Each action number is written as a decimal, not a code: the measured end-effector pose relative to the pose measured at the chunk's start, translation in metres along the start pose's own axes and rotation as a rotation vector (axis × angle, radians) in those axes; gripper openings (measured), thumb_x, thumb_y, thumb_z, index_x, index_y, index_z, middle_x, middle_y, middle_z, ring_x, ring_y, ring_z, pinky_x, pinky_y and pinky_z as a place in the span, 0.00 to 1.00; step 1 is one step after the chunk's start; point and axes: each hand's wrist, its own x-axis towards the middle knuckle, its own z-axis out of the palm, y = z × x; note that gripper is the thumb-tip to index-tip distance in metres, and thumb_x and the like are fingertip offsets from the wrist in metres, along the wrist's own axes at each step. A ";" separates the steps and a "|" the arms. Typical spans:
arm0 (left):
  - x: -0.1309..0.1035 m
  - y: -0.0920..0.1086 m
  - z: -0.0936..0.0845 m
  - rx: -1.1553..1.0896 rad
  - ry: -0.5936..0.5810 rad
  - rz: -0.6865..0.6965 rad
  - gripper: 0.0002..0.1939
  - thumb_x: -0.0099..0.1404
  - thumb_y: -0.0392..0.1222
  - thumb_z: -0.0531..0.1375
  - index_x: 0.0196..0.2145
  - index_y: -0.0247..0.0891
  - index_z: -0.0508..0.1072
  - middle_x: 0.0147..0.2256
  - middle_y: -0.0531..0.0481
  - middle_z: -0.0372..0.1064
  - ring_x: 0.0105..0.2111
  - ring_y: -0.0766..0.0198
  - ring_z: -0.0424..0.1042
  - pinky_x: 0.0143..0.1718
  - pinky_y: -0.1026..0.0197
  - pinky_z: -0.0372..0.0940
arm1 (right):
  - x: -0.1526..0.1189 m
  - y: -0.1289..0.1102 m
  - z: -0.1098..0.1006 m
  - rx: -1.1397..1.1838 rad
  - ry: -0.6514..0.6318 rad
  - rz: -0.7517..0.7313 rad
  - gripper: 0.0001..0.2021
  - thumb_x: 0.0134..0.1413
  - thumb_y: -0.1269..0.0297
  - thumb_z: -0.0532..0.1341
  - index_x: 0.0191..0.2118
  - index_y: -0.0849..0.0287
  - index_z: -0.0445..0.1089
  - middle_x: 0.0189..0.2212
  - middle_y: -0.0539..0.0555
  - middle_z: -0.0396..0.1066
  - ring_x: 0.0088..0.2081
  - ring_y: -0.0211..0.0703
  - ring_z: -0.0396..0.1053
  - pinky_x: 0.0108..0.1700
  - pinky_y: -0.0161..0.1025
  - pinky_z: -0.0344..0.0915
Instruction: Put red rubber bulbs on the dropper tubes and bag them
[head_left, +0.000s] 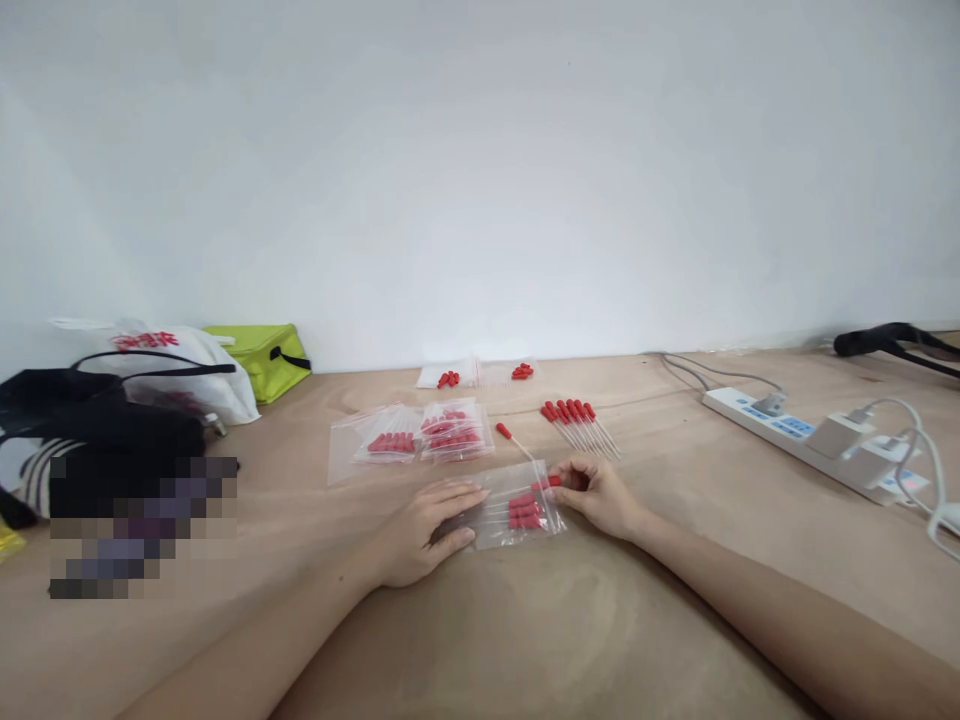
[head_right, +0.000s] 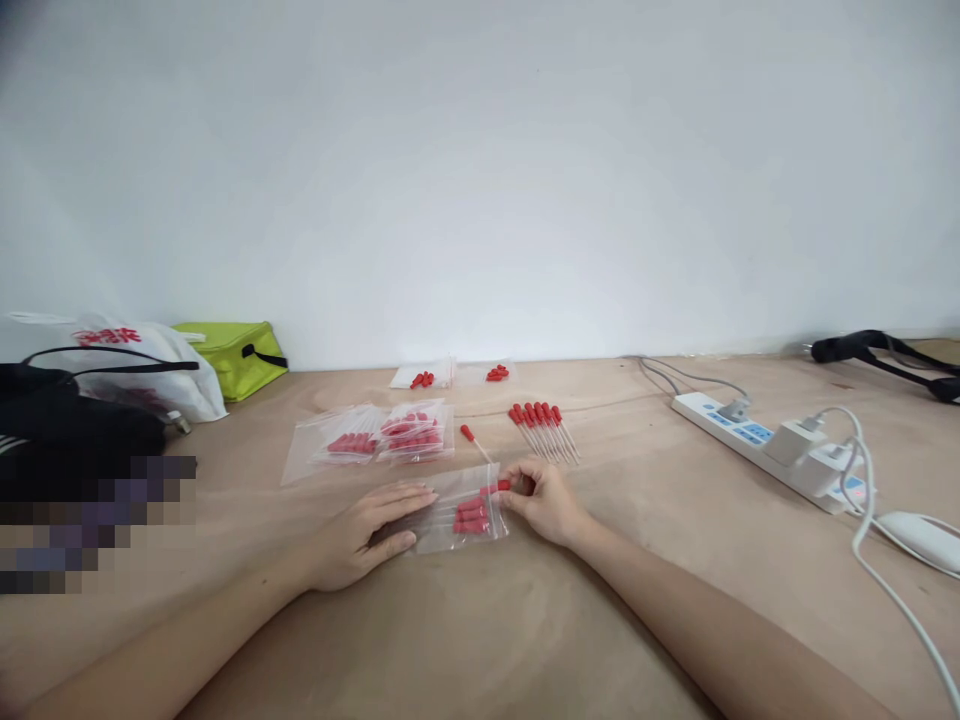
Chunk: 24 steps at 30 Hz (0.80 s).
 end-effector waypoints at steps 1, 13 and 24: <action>0.000 0.000 0.000 -0.004 0.002 0.001 0.21 0.63 0.45 0.50 0.55 0.47 0.56 0.54 0.50 0.56 0.54 0.58 0.54 0.54 0.51 0.51 | 0.000 -0.002 0.000 -0.055 -0.014 -0.028 0.09 0.38 0.59 0.63 0.26 0.59 0.68 0.21 0.48 0.63 0.23 0.34 0.56 0.26 0.33 0.55; 0.001 0.002 -0.002 0.008 -0.006 0.005 0.22 0.63 0.44 0.50 0.55 0.46 0.56 0.54 0.49 0.56 0.54 0.58 0.54 0.54 0.52 0.51 | 0.008 -0.007 0.027 -0.027 -0.020 0.039 0.07 0.45 0.63 0.57 0.22 0.59 0.65 0.19 0.48 0.65 0.21 0.35 0.61 0.25 0.32 0.58; 0.002 0.001 -0.003 0.040 -0.079 0.002 0.20 0.65 0.44 0.48 0.55 0.50 0.56 0.56 0.52 0.51 0.56 0.57 0.51 0.55 0.50 0.48 | 0.055 -0.008 0.004 -0.367 0.091 0.110 0.05 0.41 0.65 0.57 0.24 0.59 0.67 0.24 0.51 0.70 0.26 0.37 0.65 0.29 0.33 0.59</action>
